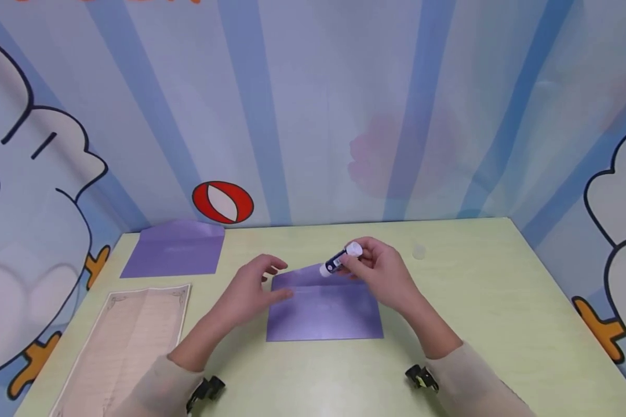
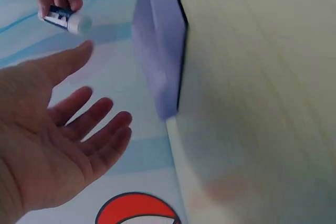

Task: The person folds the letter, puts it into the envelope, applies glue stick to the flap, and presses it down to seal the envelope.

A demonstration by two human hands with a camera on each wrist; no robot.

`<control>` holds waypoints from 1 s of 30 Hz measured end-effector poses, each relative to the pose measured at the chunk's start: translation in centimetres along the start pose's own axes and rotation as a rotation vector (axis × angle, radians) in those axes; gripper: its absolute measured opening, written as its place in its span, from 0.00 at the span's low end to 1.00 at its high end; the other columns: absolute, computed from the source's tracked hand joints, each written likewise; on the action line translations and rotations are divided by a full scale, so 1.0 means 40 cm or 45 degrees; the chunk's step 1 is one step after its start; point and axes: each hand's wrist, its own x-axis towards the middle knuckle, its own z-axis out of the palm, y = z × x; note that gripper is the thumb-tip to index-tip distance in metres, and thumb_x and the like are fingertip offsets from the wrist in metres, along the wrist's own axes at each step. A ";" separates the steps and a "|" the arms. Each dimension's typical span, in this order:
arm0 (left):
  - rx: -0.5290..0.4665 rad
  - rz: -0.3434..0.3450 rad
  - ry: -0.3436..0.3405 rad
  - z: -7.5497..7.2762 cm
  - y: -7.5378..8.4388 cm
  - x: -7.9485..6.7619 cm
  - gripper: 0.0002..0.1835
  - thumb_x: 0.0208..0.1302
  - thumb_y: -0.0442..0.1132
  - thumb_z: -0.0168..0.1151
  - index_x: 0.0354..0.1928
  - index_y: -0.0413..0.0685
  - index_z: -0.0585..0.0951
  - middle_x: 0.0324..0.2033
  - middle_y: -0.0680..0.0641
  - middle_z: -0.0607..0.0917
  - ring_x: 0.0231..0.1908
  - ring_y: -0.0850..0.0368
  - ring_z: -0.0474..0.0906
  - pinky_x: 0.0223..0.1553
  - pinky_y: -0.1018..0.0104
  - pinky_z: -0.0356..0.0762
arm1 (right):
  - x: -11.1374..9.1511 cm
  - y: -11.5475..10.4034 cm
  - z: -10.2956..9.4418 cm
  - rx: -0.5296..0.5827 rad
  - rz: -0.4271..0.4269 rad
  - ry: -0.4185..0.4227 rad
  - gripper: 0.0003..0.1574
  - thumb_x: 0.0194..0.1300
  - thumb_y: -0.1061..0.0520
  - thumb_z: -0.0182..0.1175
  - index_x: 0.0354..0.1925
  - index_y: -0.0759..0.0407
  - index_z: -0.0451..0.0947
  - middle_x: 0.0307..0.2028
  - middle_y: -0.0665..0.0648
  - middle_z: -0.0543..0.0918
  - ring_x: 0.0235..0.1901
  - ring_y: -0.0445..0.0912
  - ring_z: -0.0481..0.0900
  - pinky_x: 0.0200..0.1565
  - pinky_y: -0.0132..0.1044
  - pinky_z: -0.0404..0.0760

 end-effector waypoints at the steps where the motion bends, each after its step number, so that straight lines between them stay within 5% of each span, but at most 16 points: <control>1: 0.119 0.042 -0.037 -0.004 -0.004 -0.001 0.28 0.63 0.40 0.80 0.62 0.42 0.81 0.58 0.43 0.83 0.59 0.44 0.80 0.61 0.49 0.80 | -0.003 -0.001 -0.001 -0.050 -0.009 -0.025 0.15 0.77 0.57 0.66 0.54 0.66 0.78 0.44 0.62 0.90 0.44 0.56 0.91 0.46 0.43 0.90; 4: 0.388 0.135 -0.141 -0.007 -0.018 -0.002 0.32 0.61 0.42 0.81 0.65 0.40 0.81 0.60 0.43 0.82 0.60 0.44 0.79 0.65 0.49 0.77 | -0.011 -0.007 0.004 -0.258 -0.066 -0.095 0.13 0.76 0.57 0.67 0.53 0.61 0.79 0.42 0.56 0.89 0.43 0.51 0.91 0.45 0.38 0.89; 10: 0.646 0.206 -0.285 -0.001 -0.038 -0.002 0.41 0.58 0.48 0.83 0.69 0.38 0.79 0.66 0.41 0.80 0.67 0.43 0.75 0.68 0.48 0.73 | -0.018 -0.013 0.027 -0.593 -0.140 -0.237 0.09 0.77 0.54 0.66 0.50 0.56 0.80 0.38 0.45 0.89 0.39 0.40 0.87 0.40 0.37 0.84; 18: 0.746 0.180 -0.404 0.005 -0.034 -0.006 0.39 0.61 0.51 0.81 0.69 0.38 0.80 0.71 0.39 0.76 0.73 0.42 0.69 0.71 0.47 0.70 | -0.020 0.002 0.052 -0.783 -0.117 -0.321 0.09 0.76 0.57 0.66 0.48 0.58 0.78 0.35 0.45 0.86 0.37 0.41 0.86 0.38 0.35 0.85; 30: 0.822 0.158 -0.448 0.008 -0.024 -0.003 0.40 0.62 0.53 0.80 0.70 0.40 0.79 0.74 0.39 0.73 0.74 0.42 0.68 0.71 0.47 0.70 | 0.006 0.002 0.128 -0.812 -0.173 -0.359 0.10 0.77 0.55 0.65 0.49 0.58 0.76 0.31 0.46 0.81 0.29 0.36 0.78 0.32 0.33 0.79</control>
